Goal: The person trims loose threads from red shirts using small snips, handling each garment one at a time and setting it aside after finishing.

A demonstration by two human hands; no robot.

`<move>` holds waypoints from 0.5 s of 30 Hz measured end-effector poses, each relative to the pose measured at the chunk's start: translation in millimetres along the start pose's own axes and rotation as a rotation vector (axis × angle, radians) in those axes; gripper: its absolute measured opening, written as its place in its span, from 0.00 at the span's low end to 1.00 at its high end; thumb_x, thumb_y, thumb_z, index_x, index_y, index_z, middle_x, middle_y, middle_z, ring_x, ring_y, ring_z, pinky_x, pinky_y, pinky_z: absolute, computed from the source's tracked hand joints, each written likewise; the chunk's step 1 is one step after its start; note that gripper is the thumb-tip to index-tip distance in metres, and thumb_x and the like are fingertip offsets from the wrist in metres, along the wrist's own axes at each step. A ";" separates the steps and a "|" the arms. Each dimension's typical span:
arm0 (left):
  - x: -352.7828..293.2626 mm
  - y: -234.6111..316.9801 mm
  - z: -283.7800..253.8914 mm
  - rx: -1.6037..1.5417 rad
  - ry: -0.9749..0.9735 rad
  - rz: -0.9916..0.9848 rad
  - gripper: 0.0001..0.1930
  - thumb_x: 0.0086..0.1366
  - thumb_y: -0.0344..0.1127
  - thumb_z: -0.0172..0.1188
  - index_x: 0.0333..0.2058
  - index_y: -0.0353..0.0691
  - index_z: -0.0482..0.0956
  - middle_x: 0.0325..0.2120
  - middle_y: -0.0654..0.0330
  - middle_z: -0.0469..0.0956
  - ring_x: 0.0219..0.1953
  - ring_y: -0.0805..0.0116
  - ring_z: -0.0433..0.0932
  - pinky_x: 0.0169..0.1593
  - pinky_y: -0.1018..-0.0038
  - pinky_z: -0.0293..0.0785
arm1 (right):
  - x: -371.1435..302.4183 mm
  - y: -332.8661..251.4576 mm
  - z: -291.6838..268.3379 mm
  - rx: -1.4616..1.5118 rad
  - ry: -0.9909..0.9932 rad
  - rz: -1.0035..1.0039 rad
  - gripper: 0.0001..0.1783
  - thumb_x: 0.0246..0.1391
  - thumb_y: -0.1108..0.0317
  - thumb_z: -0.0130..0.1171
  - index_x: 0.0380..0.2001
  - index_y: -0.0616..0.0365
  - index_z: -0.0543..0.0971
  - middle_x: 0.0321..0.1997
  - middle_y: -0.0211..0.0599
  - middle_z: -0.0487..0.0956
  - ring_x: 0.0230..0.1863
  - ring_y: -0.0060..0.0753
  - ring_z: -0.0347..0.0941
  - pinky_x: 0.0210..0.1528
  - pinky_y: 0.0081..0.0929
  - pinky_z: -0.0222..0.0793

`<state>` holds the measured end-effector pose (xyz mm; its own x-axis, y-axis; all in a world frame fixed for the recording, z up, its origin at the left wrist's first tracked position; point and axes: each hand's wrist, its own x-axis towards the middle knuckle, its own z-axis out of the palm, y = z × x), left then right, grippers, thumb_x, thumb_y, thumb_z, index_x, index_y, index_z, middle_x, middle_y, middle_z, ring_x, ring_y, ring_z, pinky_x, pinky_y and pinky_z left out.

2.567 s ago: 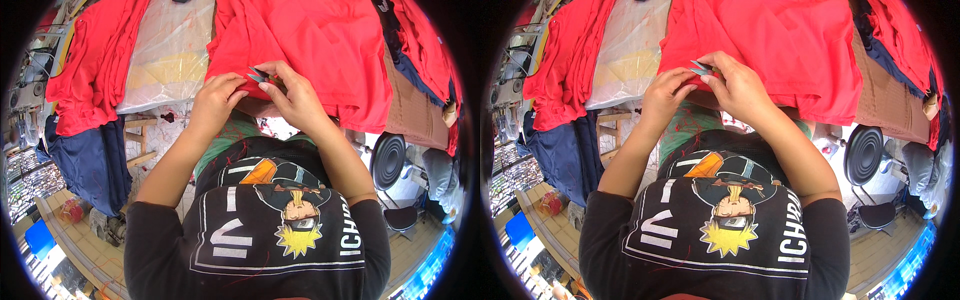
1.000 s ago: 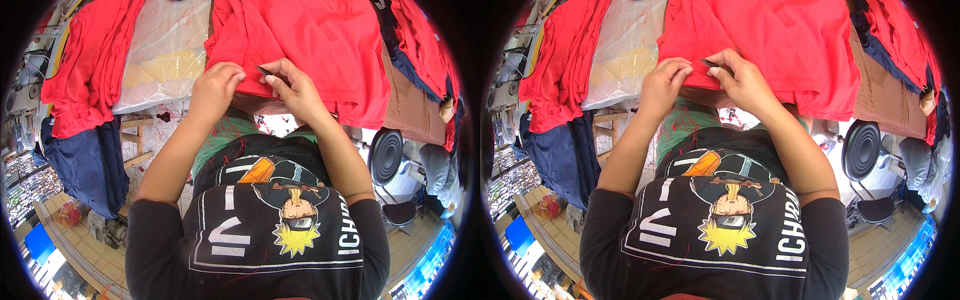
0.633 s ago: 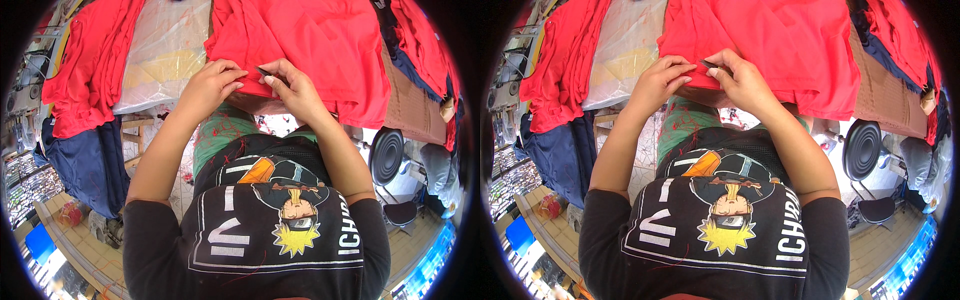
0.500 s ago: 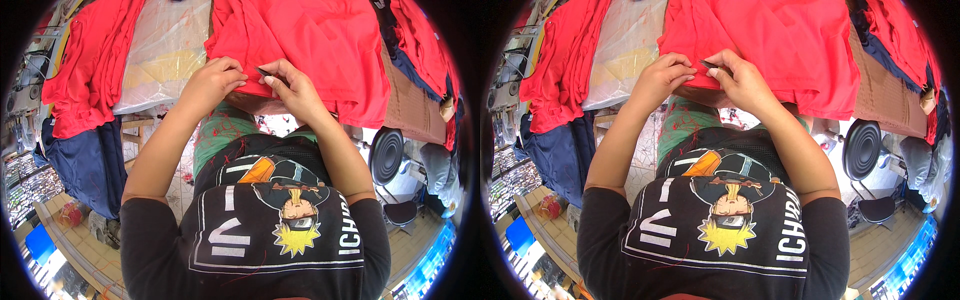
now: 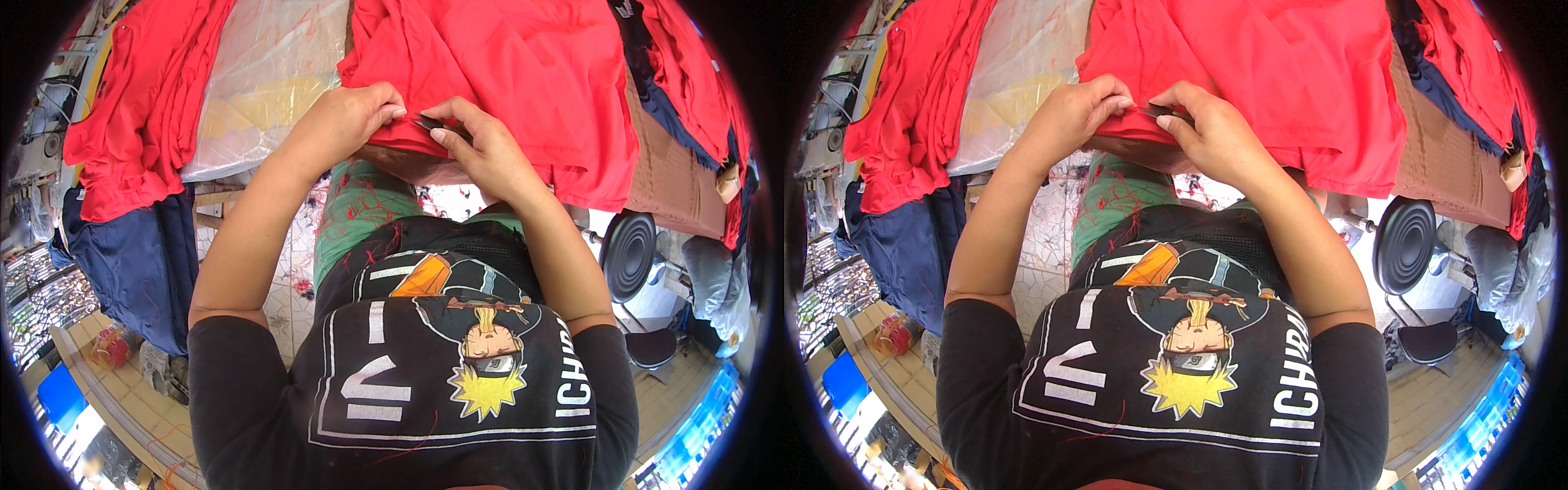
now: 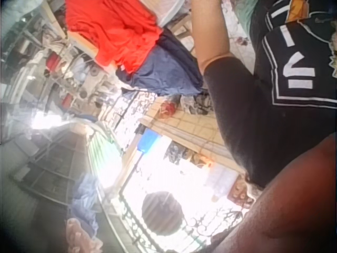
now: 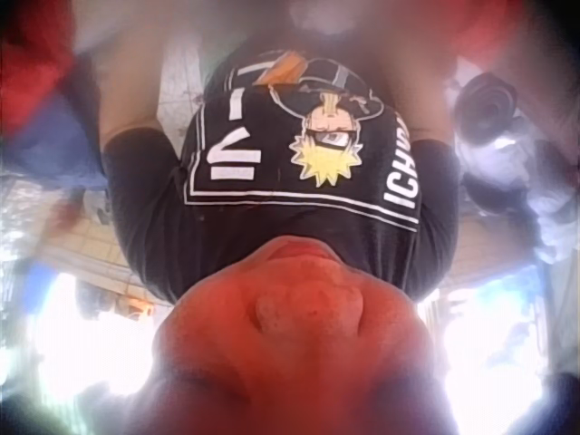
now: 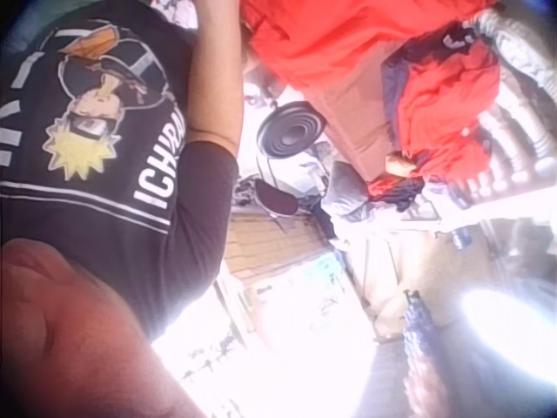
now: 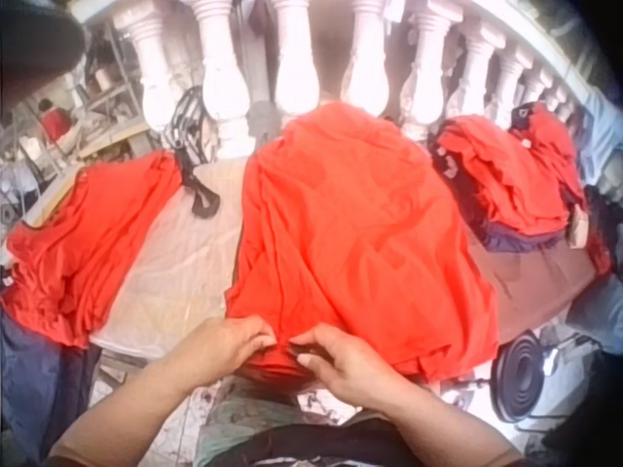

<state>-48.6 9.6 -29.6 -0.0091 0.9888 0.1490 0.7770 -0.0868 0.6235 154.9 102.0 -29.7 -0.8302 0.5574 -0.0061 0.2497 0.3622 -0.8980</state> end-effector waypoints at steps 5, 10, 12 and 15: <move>1.1 -1.5 1.6 0.007 0.018 0.035 0.07 0.63 0.36 0.58 0.35 0.39 0.77 0.26 0.51 0.78 0.28 0.51 0.78 0.32 0.66 0.72 | 4.4 0.6 3.8 -0.116 0.007 -0.084 0.12 0.55 0.71 0.56 0.42 0.62 0.75 0.40 0.49 0.78 0.43 0.50 0.76 0.46 0.37 0.70; 3.0 2.8 0.7 0.031 -0.008 -0.012 0.08 0.63 0.38 0.58 0.35 0.40 0.77 0.26 0.50 0.78 0.29 0.51 0.78 0.32 0.66 0.72 | 10.2 3.6 8.5 -0.204 0.011 -0.110 0.11 0.54 0.69 0.56 0.41 0.60 0.75 0.40 0.49 0.78 0.43 0.52 0.75 0.44 0.40 0.70; 2.3 2.5 0.8 0.030 0.004 -0.009 0.08 0.63 0.38 0.58 0.36 0.39 0.77 0.27 0.49 0.78 0.30 0.51 0.78 0.33 0.66 0.73 | 11.4 2.1 9.0 -0.236 -0.008 -0.090 0.11 0.54 0.69 0.56 0.41 0.60 0.75 0.40 0.49 0.78 0.43 0.52 0.75 0.44 0.41 0.70; -3.9 4.0 -9.6 0.042 -0.061 -0.062 0.09 0.61 0.37 0.60 0.37 0.39 0.78 0.30 0.49 0.79 0.32 0.52 0.79 0.35 0.66 0.73 | 10.7 -2.1 6.9 -0.289 -0.027 -0.086 0.11 0.55 0.70 0.55 0.41 0.60 0.75 0.40 0.49 0.78 0.43 0.52 0.75 0.44 0.40 0.70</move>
<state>-51.5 4.2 -20.3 -0.0207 0.9978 0.0637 0.8016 -0.0215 0.5975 142.0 102.1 -30.9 -0.8663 0.4971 0.0495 0.3066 0.6072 -0.7331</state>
